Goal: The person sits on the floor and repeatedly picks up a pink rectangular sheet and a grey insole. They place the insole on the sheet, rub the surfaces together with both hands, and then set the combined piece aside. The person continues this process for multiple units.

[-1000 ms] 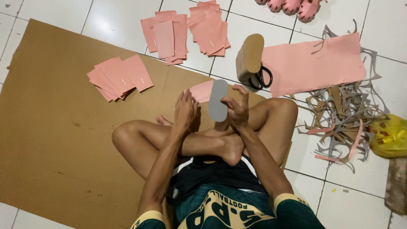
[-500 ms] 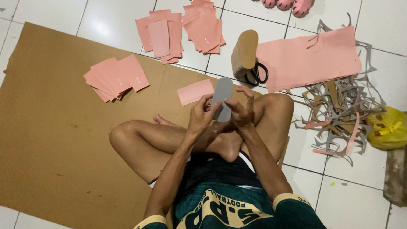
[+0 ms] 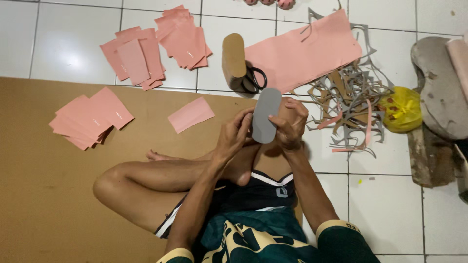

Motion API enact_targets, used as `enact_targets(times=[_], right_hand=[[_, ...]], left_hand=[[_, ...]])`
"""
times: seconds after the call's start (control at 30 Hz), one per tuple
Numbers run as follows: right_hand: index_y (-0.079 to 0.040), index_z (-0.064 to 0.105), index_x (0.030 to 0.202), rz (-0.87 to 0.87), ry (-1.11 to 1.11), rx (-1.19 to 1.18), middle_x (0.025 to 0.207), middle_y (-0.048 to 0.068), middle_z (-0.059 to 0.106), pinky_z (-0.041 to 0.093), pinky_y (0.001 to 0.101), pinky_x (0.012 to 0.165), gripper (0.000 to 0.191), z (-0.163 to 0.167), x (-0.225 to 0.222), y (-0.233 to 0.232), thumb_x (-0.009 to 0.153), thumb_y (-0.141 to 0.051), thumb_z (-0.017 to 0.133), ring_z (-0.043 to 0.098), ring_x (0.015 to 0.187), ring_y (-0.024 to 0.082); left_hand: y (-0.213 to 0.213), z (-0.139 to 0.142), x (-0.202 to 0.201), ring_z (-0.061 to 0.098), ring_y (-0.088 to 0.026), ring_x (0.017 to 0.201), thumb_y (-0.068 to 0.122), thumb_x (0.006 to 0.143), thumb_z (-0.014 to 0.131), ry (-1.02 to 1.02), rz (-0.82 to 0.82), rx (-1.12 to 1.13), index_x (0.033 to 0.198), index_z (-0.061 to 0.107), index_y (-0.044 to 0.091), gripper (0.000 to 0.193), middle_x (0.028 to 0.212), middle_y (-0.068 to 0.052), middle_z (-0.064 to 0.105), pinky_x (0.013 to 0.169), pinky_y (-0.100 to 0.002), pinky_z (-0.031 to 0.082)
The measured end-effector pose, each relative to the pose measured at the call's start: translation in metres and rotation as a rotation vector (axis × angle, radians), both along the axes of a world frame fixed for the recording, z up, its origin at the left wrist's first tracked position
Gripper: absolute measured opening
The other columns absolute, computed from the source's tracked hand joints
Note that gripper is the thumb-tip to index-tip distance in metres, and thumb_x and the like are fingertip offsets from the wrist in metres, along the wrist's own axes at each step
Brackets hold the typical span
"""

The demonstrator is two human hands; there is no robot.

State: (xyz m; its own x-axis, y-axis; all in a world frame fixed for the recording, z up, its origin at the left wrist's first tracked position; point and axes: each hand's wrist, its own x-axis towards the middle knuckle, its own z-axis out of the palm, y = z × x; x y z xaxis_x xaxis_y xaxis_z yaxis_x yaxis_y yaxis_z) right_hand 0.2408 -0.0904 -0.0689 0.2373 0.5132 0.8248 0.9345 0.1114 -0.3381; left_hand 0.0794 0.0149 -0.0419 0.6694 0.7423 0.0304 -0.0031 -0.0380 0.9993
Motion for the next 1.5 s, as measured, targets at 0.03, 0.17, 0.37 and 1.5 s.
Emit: enact_targets(times=[0.03, 0.17, 0.37, 1.5], right_hand=[[-0.017, 0.073, 0.099, -0.007, 0.015, 0.043, 0.126, 0.014, 0.050, 0.056, 0.0484, 0.106, 0.030, 0.001, 0.004, -0.002, 0.081, 0.001, 0.088, 0.056, 0.126, 0.037], [-0.014, 0.075, 0.096, -0.055, -0.034, 0.078, 0.122, 0.014, 0.052, 0.054, 0.0504, 0.104, 0.029, 0.006, 0.015, -0.014, 0.076, 0.002, 0.089, 0.057, 0.120, 0.035], [-0.013, 0.074, 0.092, -0.109, -0.006, 0.095, 0.120, 0.013, 0.053, 0.053, 0.0496, 0.104, 0.029, 0.003, 0.022, -0.033, 0.072, 0.002, 0.090, 0.058, 0.120, 0.035], [-0.014, 0.073, 0.094, -0.122, 0.157, 0.327, 0.126, 0.011, 0.052, 0.053, 0.0463, 0.105, 0.022, 0.020, 0.013, 0.002, 0.083, 0.002, 0.083, 0.057, 0.123, 0.032]], left_hand=[[-0.002, 0.000, 0.004, 0.068, -0.015, 0.083, 0.021, 0.106, 0.055, -0.027, -0.011, 0.020, 0.137, 0.065, 0.001, 0.038, 0.110, -0.013, 0.079, 0.069, -0.027, 0.060], [-0.013, -0.009, 0.020, 0.071, -0.018, 0.103, 0.021, 0.110, 0.061, -0.131, -0.013, 0.197, 0.135, 0.060, -0.004, 0.036, 0.119, -0.020, 0.074, 0.082, -0.031, 0.058], [-0.018, -0.022, 0.039, 0.061, -0.014, 0.082, 0.032, 0.114, 0.051, -0.124, -0.041, -0.429, 0.126, 0.063, -0.003, 0.039, 0.111, -0.015, 0.073, 0.061, -0.022, 0.048], [-0.032, 0.004, 0.007, 0.064, -0.023, 0.120, 0.010, 0.100, 0.067, -0.331, -0.389, -0.486, 0.147, 0.043, -0.007, 0.056, 0.133, -0.015, 0.061, 0.099, -0.038, 0.059]])
